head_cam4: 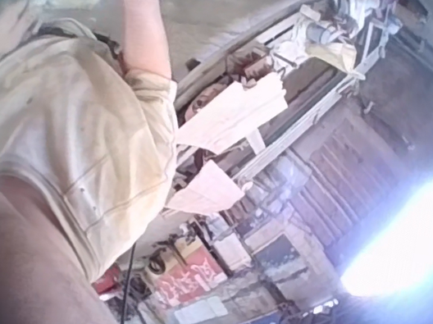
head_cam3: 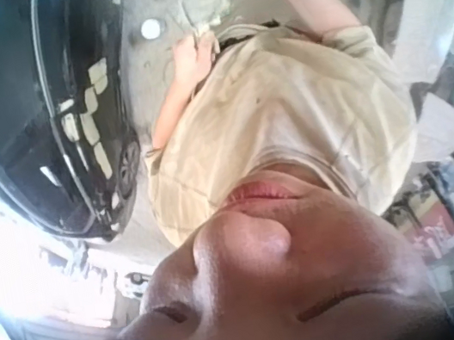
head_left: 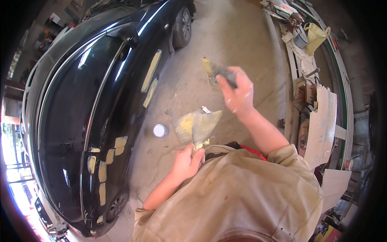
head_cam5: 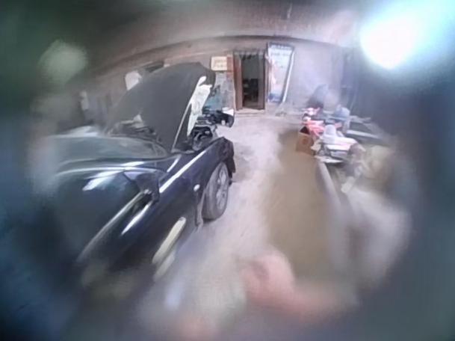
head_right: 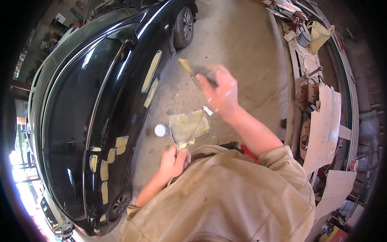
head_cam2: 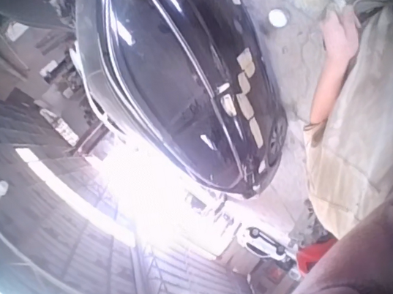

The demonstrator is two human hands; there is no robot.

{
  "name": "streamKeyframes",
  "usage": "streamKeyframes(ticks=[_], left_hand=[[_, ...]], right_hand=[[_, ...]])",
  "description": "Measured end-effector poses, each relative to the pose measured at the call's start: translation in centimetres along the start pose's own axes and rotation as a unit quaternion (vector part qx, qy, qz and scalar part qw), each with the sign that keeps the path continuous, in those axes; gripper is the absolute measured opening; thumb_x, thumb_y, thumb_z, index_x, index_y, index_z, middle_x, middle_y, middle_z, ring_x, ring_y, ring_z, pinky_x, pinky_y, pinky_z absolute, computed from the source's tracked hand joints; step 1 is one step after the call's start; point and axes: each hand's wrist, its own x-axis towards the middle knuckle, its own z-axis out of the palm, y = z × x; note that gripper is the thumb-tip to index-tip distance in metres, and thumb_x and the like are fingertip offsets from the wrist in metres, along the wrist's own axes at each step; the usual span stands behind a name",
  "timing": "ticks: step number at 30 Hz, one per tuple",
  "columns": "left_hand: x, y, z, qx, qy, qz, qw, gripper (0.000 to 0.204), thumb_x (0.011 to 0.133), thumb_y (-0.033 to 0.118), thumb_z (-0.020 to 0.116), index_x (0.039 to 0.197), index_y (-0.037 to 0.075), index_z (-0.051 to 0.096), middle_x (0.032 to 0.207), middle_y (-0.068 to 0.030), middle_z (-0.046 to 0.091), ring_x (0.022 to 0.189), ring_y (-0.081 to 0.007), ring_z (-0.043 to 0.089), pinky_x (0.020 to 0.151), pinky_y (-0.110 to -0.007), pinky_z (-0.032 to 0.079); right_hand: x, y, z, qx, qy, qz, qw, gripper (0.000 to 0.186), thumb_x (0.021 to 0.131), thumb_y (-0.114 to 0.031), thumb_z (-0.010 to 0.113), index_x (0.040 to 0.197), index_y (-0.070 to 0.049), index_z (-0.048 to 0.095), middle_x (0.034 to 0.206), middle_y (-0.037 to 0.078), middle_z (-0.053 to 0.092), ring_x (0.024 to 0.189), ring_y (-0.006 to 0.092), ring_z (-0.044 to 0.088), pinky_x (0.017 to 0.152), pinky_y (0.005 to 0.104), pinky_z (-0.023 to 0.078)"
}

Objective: The person applies yellow body filler to a black car's rear quarter panel using two putty knives, smoothing the material over the surface. They then mix additional filler on a flat board on the floor and continue applying it to the panel.

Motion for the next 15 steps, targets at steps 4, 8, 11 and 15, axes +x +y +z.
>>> streamKeyframes(ticks=[4, 8, 11, 15], left_hand=[[0.7, 0.6, -1.1, -0.314, -0.220, -0.034, 0.923, 0.041, 0.108, 0.036, 0.045, 0.114, -0.002, 0.058, 0.066, -0.0071, 0.057, 0.046, -0.0109, 0.047, 0.043, -0.026, 0.038], [3.0, 1.1, -1.3, -0.389, -0.366, -0.037, 0.844, 0.051, 0.106, 0.043, 0.047, 0.119, -0.005, 0.054, 0.065, -0.0111, 0.055, 0.042, -0.0124, 0.044, 0.038, -0.027, 0.036], [4.4, 1.1, -0.5, -0.418, -0.397, -0.045, 0.816, 0.050, 0.105, 0.043, 0.049, 0.119, -0.005, 0.054, 0.065, -0.0117, 0.056, 0.041, -0.0125, 0.044, 0.037, -0.026, 0.035], [4.7, 0.6, 0.4, -0.472, -0.423, -0.049, 0.772, 0.050, 0.104, 0.042, 0.050, 0.118, -0.005, 0.054, 0.065, -0.0119, 0.056, 0.041, -0.0124, 0.044, 0.036, -0.026, 0.032]], right_hand=[[2.2, 0.7, -1.3, 0.389, -0.016, 0.287, 0.875, 0.030, 0.097, -0.017, 0.068, 0.122, -0.002, 0.062, 0.102, 0.006, 0.070, 0.092, 0.0183, 0.066, 0.085, 0.0326, 0.053], [1.5, -0.1, -0.7, 0.660, -0.210, 0.312, 0.650, 0.042, 0.100, -0.024, 0.064, 0.134, -0.002, 0.053, 0.078, 0.000, 0.059, 0.068, 0.0105, 0.058, 0.064, 0.0244, 0.049], [0.4, -0.7, -0.2, 0.593, -0.257, 0.290, 0.706, 0.053, 0.102, -0.038, 0.060, 0.139, -0.001, 0.050, 0.065, -0.002, 0.048, 0.055, 0.0067, 0.049, 0.050, 0.0218, 0.041], [-0.2, 0.0, -0.8, 0.562, -0.276, 0.288, 0.725, 0.054, 0.098, -0.029, 0.066, 0.143, -0.003, 0.052, 0.073, -0.002, 0.057, 0.061, 0.0060, 0.052, 0.056, 0.0227, 0.044]])
